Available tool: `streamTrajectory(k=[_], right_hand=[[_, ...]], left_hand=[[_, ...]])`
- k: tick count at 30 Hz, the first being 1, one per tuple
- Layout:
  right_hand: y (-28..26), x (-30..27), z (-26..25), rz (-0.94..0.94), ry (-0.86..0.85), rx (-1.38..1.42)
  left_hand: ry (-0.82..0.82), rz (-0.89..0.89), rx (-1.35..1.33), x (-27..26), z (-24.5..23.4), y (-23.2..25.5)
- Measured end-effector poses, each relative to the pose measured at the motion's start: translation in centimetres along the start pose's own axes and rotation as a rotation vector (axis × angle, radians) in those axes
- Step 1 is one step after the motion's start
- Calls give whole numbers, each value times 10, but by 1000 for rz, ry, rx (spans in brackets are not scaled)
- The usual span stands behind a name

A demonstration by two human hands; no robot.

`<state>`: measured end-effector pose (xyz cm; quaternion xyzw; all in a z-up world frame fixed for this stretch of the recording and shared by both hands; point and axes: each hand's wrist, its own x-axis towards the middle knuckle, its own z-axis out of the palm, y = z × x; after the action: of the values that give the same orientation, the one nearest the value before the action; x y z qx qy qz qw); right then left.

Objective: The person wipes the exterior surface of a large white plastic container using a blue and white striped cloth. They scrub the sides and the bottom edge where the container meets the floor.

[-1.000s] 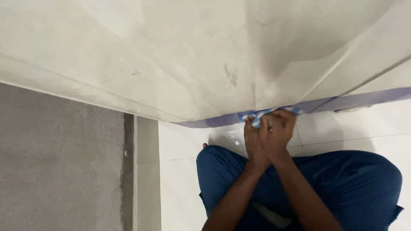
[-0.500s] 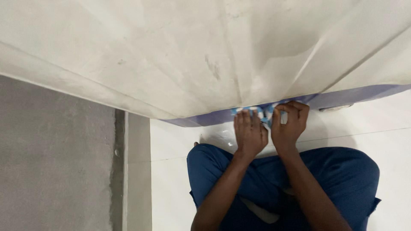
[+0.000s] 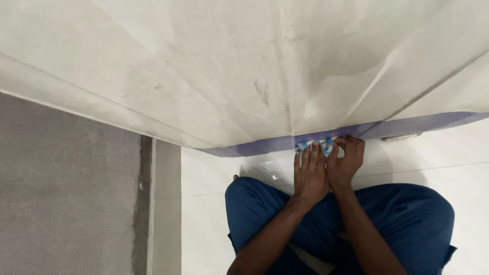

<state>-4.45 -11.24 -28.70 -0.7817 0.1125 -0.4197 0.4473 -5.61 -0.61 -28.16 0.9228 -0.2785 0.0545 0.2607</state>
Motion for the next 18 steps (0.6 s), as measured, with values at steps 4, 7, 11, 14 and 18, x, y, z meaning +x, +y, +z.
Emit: streamTrajectory(k=[4,7,11,14,18], right_hand=[[-29,14,-2,38,55,81],[-45,23,-1,-251,34,-66],[-35,10,12,-381,-89,-163],[5,0,18,-331,-105,-227],[26,-5,4,-180,-78,-192]], left_hand=[[8,-73,59,5,-10,-12],[376,-104,49,-2,-19,-27],[336,-98,5,-7,-8,-33],[125,0,30,-5,13,-23],[56,73,42,0,12,-15]])
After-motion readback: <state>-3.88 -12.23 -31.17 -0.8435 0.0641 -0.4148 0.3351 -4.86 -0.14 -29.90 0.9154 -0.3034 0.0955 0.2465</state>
